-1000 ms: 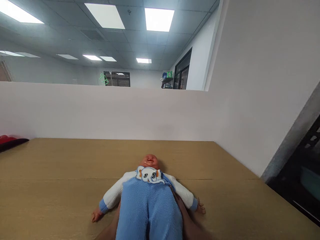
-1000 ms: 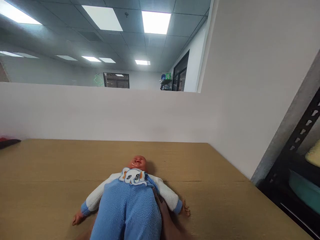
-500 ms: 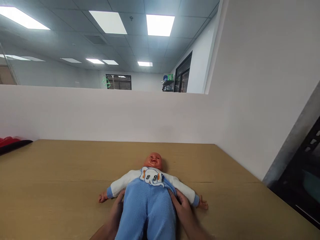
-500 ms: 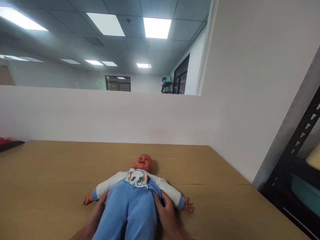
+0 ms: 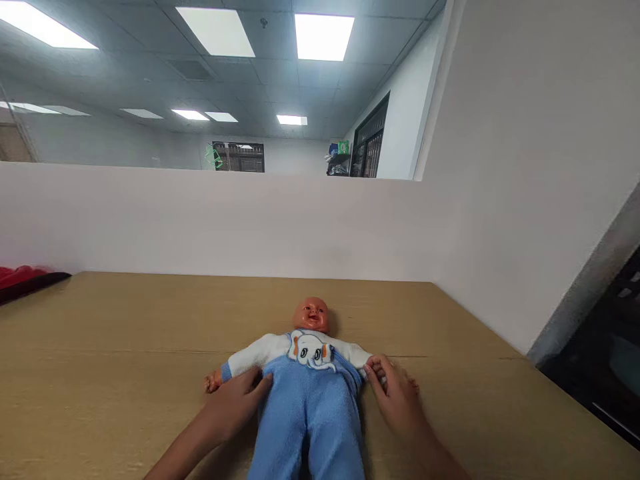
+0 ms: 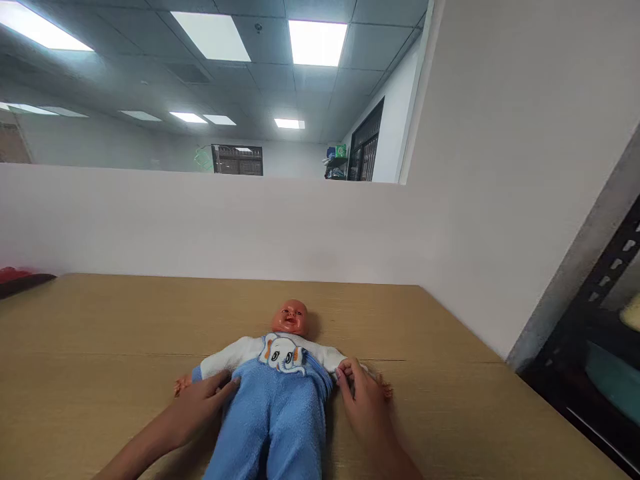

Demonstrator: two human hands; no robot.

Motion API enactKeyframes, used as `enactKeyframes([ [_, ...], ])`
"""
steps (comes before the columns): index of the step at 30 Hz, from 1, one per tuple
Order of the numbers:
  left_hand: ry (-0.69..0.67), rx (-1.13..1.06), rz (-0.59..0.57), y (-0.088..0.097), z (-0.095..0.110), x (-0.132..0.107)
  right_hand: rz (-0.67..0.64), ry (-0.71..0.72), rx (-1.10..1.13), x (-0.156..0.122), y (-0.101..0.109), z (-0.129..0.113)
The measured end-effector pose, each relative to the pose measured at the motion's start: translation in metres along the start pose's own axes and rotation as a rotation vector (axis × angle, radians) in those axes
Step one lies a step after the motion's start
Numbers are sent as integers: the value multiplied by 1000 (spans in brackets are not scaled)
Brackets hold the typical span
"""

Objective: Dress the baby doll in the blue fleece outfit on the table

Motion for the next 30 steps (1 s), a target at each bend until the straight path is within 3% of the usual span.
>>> enactKeyframes([
  [2,-165,662,120,1,36,-1,16,98,-129,0,21,0],
  [4,-288,941,165,-19,71,-1,30,160,-240,-2,40,11],
  [6,-435,980,131,-52,100,3,-7,171,-274,-5,50,32],
  [9,-689,913,-47,-111,126,12,-89,119,-147,-9,55,66],
  [11,-772,892,-163,-141,127,21,-107,50,-35,-7,58,82],
  [14,-796,897,-276,-165,120,33,-110,-37,109,-1,62,84],
  [19,-891,813,-373,-172,120,23,-154,-67,250,-2,61,67],
  [22,-914,751,-368,-166,122,14,-197,-114,282,-6,56,69],
  [25,-952,680,-336,-159,125,9,-136,-224,369,3,62,69],
  [28,-1065,583,-283,-152,131,0,-8,-224,487,24,74,39],
  [30,-1153,522,-230,-146,135,-7,-4,-179,508,36,67,8],
])
Point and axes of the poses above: each hand's wrist, its own x-axis towards the middle knuckle, its own y-axis out of the back of the hand, z = x × y, the point moved 10 cm from there along x, towards the middle knuckle, and after that the axes turned 6 degrees about z, right-handed, at the moved point
